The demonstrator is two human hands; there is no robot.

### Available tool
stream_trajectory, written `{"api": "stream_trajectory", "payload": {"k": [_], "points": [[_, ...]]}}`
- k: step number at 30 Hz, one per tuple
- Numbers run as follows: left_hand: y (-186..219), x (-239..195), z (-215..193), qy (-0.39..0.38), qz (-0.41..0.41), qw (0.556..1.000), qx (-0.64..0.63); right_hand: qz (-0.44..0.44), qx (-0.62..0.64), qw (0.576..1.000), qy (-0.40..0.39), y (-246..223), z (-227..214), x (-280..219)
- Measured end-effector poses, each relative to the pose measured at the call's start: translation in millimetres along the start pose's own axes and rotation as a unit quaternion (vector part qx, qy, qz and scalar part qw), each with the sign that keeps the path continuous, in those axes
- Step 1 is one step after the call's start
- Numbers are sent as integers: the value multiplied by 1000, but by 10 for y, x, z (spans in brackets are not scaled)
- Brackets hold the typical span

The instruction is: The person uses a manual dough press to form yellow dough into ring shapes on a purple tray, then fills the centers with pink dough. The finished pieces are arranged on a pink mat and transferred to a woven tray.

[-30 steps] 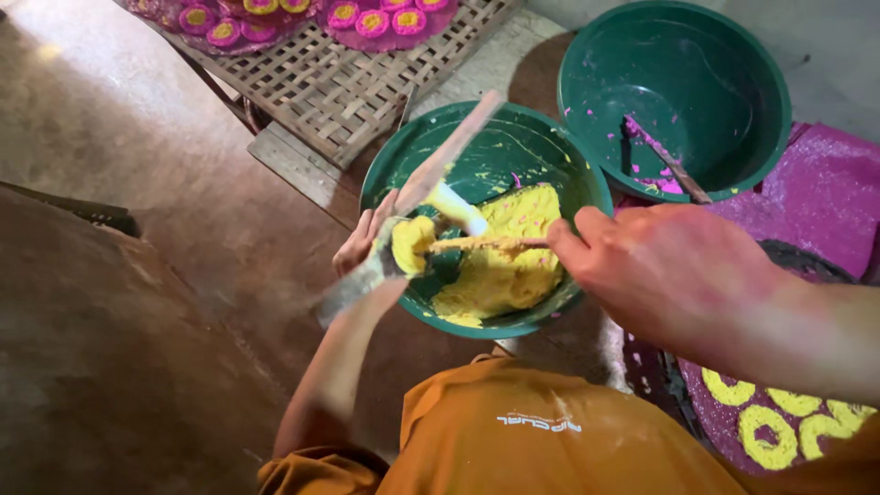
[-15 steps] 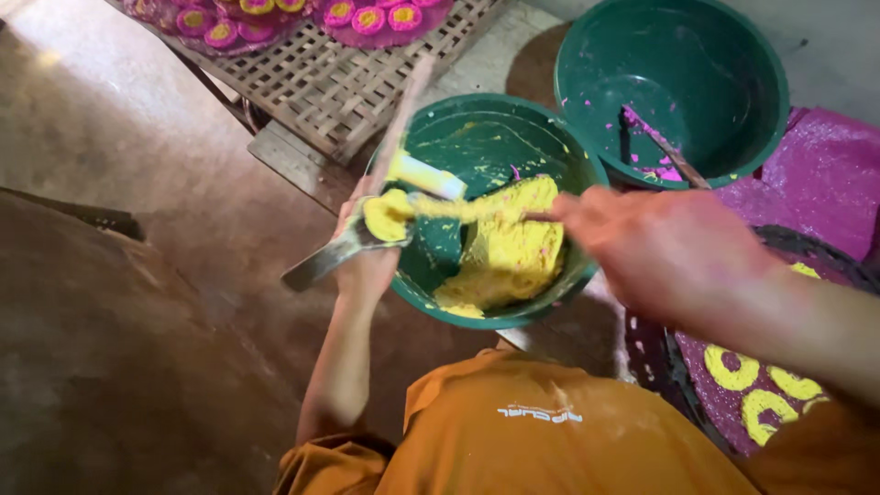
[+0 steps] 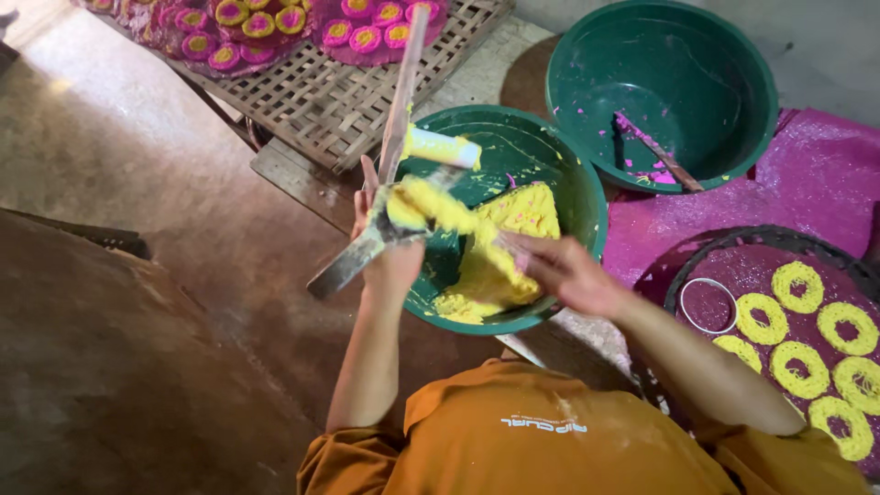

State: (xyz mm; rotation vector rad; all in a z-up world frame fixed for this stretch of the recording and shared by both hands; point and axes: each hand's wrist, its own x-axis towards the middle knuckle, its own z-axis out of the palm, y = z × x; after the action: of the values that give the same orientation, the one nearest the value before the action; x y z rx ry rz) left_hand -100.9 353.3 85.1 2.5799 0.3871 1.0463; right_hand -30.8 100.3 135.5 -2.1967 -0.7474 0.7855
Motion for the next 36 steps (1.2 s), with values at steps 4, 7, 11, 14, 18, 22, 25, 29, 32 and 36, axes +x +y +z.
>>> {"api": "stream_trajectory", "payload": {"k": [4,7,11,14,18,22,25,29,32,36], "points": [[106,-63,195,-33,-8,999,28,-279,12,948,154,84,90,190],[-40,1,351,-6,27,993,111,-141,-4,984,112,242,324,140],[-408,153,546,87,-431,588,-678,-161,-10,986,45,495,316,30],[-625,127,595,58,-102,947,-299,-157,-48,986,-22,655,228,93],[-267,-9,698,-75,-284,743,-601,-189,-121,974,23,748,-10,124],[702,-614,671,-374,-229,418,-796,-320,354,869,132,769,-233,-264],[1445,-1096,606,-503,-258,319,-761,-371,572,715,156,716,-352,-785],[1871,-1002,641,-524,18,656,-543,-452,489,730,156,617,-883,-1551],[1987,-876,684,-546,37,550,-631,-339,192,874,289,660,-1060,-2231],[2325,-847,749,-560,95,582,-582,-417,-242,814,323,871,-1212,-2619]]}}
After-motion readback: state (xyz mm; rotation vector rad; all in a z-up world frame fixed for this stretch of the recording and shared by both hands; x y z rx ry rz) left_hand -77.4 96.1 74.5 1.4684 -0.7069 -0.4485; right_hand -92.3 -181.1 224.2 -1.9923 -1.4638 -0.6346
